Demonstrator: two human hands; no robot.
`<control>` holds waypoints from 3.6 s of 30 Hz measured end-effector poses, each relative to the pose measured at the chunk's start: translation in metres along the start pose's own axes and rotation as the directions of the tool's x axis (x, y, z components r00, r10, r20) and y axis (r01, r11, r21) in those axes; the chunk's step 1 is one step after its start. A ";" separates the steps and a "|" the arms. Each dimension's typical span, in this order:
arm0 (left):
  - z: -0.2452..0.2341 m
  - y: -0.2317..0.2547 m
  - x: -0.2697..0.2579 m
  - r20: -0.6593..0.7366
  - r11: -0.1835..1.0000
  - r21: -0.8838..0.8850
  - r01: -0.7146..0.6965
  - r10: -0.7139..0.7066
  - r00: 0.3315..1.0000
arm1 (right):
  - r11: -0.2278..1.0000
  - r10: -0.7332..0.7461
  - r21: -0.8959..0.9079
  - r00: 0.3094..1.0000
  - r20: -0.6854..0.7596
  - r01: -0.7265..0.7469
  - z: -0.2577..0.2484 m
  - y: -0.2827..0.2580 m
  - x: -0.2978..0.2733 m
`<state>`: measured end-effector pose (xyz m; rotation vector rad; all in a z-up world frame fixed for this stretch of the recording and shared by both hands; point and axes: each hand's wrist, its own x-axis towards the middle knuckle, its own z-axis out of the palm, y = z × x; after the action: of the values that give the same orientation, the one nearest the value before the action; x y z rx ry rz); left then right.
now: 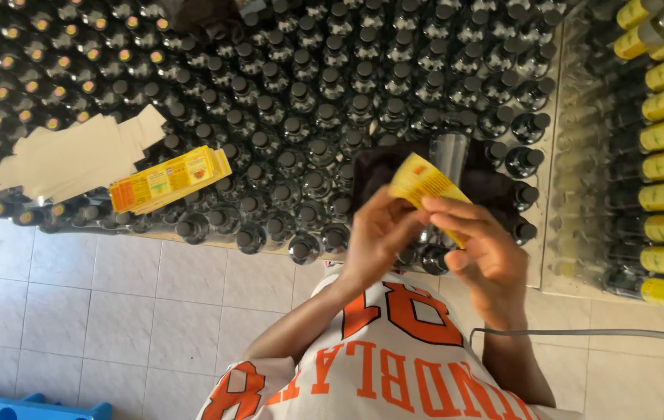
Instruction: Manually peeling and applying adhesive labels to plastic bottles in a production setting.
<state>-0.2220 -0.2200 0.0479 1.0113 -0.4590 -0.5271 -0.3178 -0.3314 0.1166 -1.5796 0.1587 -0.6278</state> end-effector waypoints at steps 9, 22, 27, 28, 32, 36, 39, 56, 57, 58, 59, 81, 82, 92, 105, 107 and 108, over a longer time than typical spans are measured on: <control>-0.005 -0.013 0.007 -0.279 0.898 -0.411 0.156 -0.287 0.917 | 0.939 0.344 -0.019 0.936 0.070 -0.343 -0.037 0.034 -0.038; 0.023 -0.041 -0.024 -0.250 0.853 -0.400 0.335 -0.453 0.855 | 0.912 0.409 0.168 0.831 -0.376 -0.373 -0.054 0.074 -0.060; 0.017 -0.044 -0.019 -0.315 0.902 -0.235 0.363 -0.424 0.849 | 0.925 0.379 0.137 0.834 -0.402 -0.354 -0.059 0.093 -0.054; 0.018 -0.039 -0.013 -0.305 0.925 -0.169 0.341 -0.378 0.874 | 0.915 0.402 0.156 0.811 -0.426 -0.372 -0.059 0.100 -0.052; 0.016 -0.038 0.006 -0.340 0.948 0.101 0.302 -0.252 0.906 | 0.882 0.457 0.119 0.768 -0.449 -0.455 -0.060 0.101 -0.030; 0.013 -0.050 0.028 -0.349 0.929 0.240 0.281 -0.188 0.918 | 0.864 0.479 0.097 0.747 -0.460 -0.494 -0.059 0.111 -0.006; 0.011 -0.059 0.041 -0.347 0.920 0.289 0.264 -0.156 0.925 | 0.867 0.468 0.068 0.763 -0.446 -0.493 -0.059 0.114 0.012; 0.008 -0.073 0.055 -0.380 0.956 0.105 0.275 -0.217 0.899 | 0.862 0.462 -0.008 0.791 -0.402 -0.507 -0.072 0.138 0.020; 0.008 -0.073 0.055 -0.379 0.955 0.106 0.278 -0.219 0.899 | 0.861 0.464 -0.006 0.789 -0.403 -0.509 -0.072 0.137 0.021; 0.008 -0.074 0.056 -0.380 0.956 0.102 0.275 -0.218 0.899 | 0.858 0.471 0.002 0.786 -0.400 -0.513 -0.072 0.136 0.021; 0.007 -0.074 0.056 -0.380 0.958 0.097 0.270 -0.215 0.900 | 0.857 0.476 0.009 0.785 -0.396 -0.515 -0.072 0.135 0.021; 0.004 -0.076 0.055 -0.384 0.963 0.041 0.266 -0.230 0.894 | 0.861 0.468 -0.011 0.799 -0.378 -0.509 -0.072 0.128 0.026; 0.005 -0.075 0.056 -0.384 0.964 0.040 0.263 -0.229 0.895 | 0.860 0.467 -0.012 0.798 -0.380 -0.509 -0.072 0.128 0.025; 0.005 -0.075 0.057 -0.382 0.966 0.032 0.256 -0.225 0.897 | 0.864 0.457 -0.023 0.802 -0.385 -0.504 -0.073 0.132 0.023; 0.003 -0.078 0.055 -0.382 0.963 0.043 0.267 -0.231 0.895 | 0.865 0.453 -0.026 0.803 -0.388 -0.501 -0.073 0.135 0.023; 0.003 -0.079 0.055 -0.386 0.964 0.043 0.261 -0.225 0.895 | 0.870 0.444 -0.030 0.807 -0.389 -0.493 -0.073 0.135 0.023; 0.003 -0.079 0.055 -0.387 0.965 0.043 0.260 -0.224 0.894 | 0.870 0.444 -0.030 0.808 -0.388 -0.493 -0.073 0.134 0.023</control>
<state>-0.1960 -0.2893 -0.0135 1.2397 -0.0088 -0.5190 -0.2974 -0.4230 -0.0061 -1.4512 0.8687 -0.5183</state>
